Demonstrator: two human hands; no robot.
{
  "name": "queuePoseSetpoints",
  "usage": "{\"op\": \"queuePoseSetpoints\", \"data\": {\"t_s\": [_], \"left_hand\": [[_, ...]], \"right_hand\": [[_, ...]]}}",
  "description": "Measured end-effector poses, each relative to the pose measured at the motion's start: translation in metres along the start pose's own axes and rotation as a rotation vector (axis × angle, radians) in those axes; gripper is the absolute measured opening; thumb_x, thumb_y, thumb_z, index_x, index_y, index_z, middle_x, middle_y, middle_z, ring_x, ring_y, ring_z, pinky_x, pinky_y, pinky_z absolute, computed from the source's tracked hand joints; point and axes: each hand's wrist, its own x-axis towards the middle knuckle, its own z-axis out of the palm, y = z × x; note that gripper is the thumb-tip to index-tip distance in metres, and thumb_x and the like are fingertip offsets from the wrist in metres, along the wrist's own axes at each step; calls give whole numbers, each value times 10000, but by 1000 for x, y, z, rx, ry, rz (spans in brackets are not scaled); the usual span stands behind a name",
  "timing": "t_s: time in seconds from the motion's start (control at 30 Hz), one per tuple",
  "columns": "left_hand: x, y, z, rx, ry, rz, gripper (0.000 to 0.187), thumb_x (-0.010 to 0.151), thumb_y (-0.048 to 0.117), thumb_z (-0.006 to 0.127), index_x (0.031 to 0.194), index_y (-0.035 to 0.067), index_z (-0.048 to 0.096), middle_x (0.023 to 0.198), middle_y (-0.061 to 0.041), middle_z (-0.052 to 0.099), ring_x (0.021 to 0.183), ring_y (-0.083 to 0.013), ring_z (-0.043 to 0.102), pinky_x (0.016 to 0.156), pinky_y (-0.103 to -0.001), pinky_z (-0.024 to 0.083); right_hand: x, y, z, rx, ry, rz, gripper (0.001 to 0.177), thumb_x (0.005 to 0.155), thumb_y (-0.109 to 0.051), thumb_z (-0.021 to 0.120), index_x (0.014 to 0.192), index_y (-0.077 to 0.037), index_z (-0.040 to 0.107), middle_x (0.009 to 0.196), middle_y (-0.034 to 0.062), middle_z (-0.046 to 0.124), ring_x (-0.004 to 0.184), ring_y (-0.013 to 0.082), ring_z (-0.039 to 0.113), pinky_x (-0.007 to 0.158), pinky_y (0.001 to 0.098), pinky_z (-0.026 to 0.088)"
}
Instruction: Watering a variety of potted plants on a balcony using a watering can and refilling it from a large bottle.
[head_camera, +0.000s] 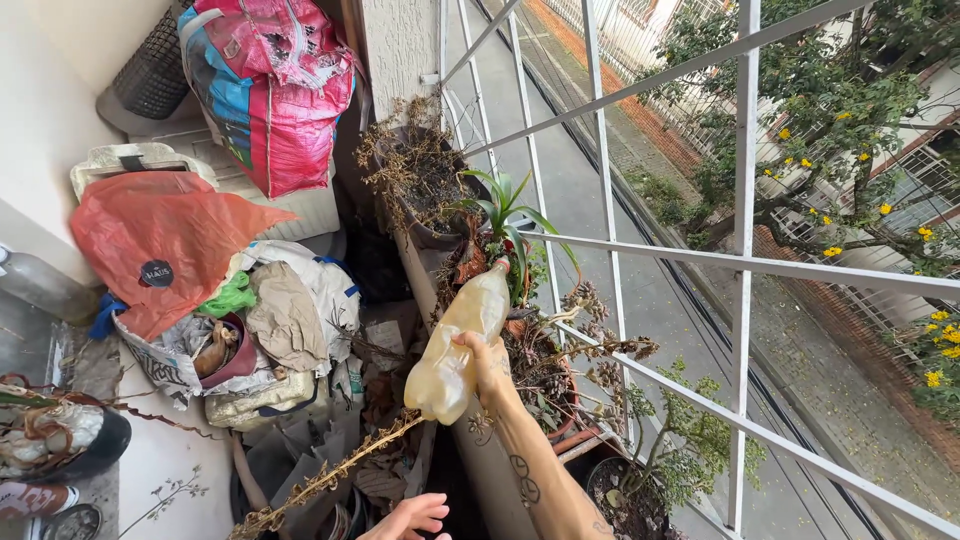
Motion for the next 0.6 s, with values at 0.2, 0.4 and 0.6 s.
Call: {"op": "queuePoseSetpoints", "data": {"t_s": [0.2, 0.4, 0.6], "left_hand": [[5, -10, -11, -104, -214, 76, 603, 936, 404, 579, 1423, 282, 244, 1477, -36, 361, 1346, -168, 442, 1079, -363, 405], [-7, 5, -11, -46, -111, -22, 593, 903, 415, 606, 1404, 344, 297, 1451, 45, 426, 1319, -114, 493, 1107, -359, 402], [-1, -6, -9, -58, -95, -78, 561, 887, 468, 518, 1405, 360, 331, 1456, 71, 462, 1319, -80, 508, 1111, -321, 327]], "right_hand": [[24, -5, 5, -90, -78, 58, 750, 556, -410, 586, 1204, -54, 461, 958, 144, 633, 735, 244, 593, 595, 375, 479], [57, -2, 9, -140, 20, 82, 862, 496, -472, 600, 1213, -39, 400, 1172, 113, 462, 948, 245, 507, 660, 395, 388], [46, -2, 6, -69, -4, 60, 880, 478, -430, 601, 1248, -38, 435, 1210, 148, 542, 941, 253, 546, 771, 413, 452]]}}
